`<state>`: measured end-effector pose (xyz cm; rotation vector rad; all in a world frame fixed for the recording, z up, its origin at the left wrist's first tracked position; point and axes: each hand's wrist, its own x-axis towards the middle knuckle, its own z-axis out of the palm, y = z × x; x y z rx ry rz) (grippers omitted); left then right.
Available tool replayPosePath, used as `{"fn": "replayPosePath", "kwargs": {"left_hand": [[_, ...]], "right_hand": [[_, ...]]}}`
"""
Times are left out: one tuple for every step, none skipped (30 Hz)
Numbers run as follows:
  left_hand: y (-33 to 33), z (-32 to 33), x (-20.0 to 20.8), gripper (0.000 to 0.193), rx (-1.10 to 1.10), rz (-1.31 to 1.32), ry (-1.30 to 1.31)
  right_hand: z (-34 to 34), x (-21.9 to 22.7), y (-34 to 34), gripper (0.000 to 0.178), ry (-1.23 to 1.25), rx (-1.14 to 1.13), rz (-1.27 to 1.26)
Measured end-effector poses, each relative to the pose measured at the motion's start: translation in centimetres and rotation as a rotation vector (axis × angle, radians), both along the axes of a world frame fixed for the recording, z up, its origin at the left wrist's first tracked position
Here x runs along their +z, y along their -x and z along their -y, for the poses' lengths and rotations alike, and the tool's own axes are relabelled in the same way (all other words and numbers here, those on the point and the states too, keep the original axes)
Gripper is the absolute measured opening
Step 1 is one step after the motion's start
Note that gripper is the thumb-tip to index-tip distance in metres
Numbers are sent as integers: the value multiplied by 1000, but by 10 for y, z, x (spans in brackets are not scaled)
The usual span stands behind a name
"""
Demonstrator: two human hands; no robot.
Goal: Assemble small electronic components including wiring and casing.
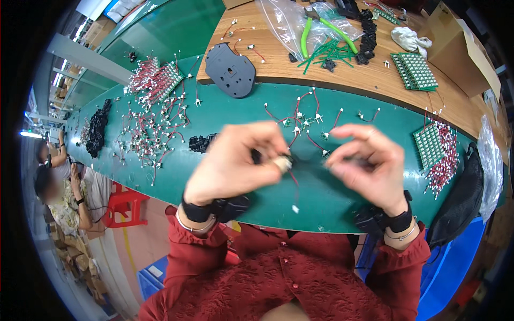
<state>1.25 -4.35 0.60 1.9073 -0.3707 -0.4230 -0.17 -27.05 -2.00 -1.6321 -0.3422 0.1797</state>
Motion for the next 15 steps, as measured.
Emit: {"fn": "replayPosePath", "kwargs": {"left_hand": [[-1,-6,6,6,97,35,-42],[-3,-12,11,6,121,50,-126],[-5,-18,14,6,145,66,-209],[-7,-23,13,9,102,60,-256],[-9,-26,12,9,104,61,-252],[-10,-28,11,11,41,87,-385],[-12,-29,9,13,-23,114,-517],[-12,-32,2,15,-49,156,-530],[-11,-33,0,15,-45,152,-528],[-10,-31,-1,15,40,197,-541],[-9,-26,-1,15,123,244,-554],[-8,-22,-1,15,125,243,-553],[-8,-17,-2,17,191,303,-422],[-8,-10,-3,20,250,362,-287],[-6,-3,-3,21,242,247,-193]], "right_hand": [[3,1,-2,32,-42,-86,-20],[7,2,-6,28,-47,-148,-5],[10,1,-8,25,-50,-210,9],[13,0,-9,18,-43,-232,6],[12,-2,-10,18,-39,-231,8],[10,-4,-10,17,59,-231,81],[8,-5,-11,16,157,-231,154],[5,-7,-11,15,254,-224,223],[2,-6,-12,15,256,-219,221],[0,-5,-13,15,394,-187,227],[-1,-3,-13,16,531,-157,234],[-4,-8,-13,14,533,-146,235],[-7,-14,-12,14,533,-144,236],[-11,-20,-11,13,583,-128,295],[-14,-23,-10,12,632,-112,354]]}}
